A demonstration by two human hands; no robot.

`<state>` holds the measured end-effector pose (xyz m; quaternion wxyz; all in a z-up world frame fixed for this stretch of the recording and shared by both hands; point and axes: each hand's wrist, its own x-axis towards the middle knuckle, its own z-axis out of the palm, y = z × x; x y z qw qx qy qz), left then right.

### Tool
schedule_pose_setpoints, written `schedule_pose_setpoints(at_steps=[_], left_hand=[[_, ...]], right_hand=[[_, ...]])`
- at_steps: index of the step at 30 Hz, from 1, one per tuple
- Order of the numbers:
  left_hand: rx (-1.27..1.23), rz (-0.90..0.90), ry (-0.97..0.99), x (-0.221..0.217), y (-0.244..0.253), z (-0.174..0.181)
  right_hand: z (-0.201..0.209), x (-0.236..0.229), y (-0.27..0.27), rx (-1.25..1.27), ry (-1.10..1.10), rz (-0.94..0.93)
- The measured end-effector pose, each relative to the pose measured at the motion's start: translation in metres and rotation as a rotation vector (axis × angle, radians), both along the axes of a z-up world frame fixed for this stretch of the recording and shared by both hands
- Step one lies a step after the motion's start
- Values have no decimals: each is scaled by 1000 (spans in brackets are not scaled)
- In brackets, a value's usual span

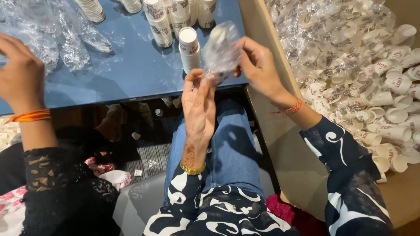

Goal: The person sits with a large cardboard box of loose paper cups and repeatedly picks cups from the box, stacks them into a bundle, and places the bundle on a blue table. The person also wraps some stacks in plastic film and arranges them on the table.

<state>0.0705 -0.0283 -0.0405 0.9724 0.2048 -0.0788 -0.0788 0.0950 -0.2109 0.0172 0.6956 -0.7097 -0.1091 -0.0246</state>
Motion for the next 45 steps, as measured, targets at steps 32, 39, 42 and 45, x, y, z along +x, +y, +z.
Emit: schedule_pose_setpoints(at_steps=[32,39,42,45], left_hand=[[497,478,222,59,-84,-23],[524,457,353,60,-87,-77],[537,434,472,56,-87,-104],[590,591,234,45,-81,-102]], right_hand=[[-40,95,-47,-678,47,-107],[-36,82,-41,-887,30,-81],[-64,82,-44,-1101,-67,-157],[-76,80,-38,-1245,-88,-153]])
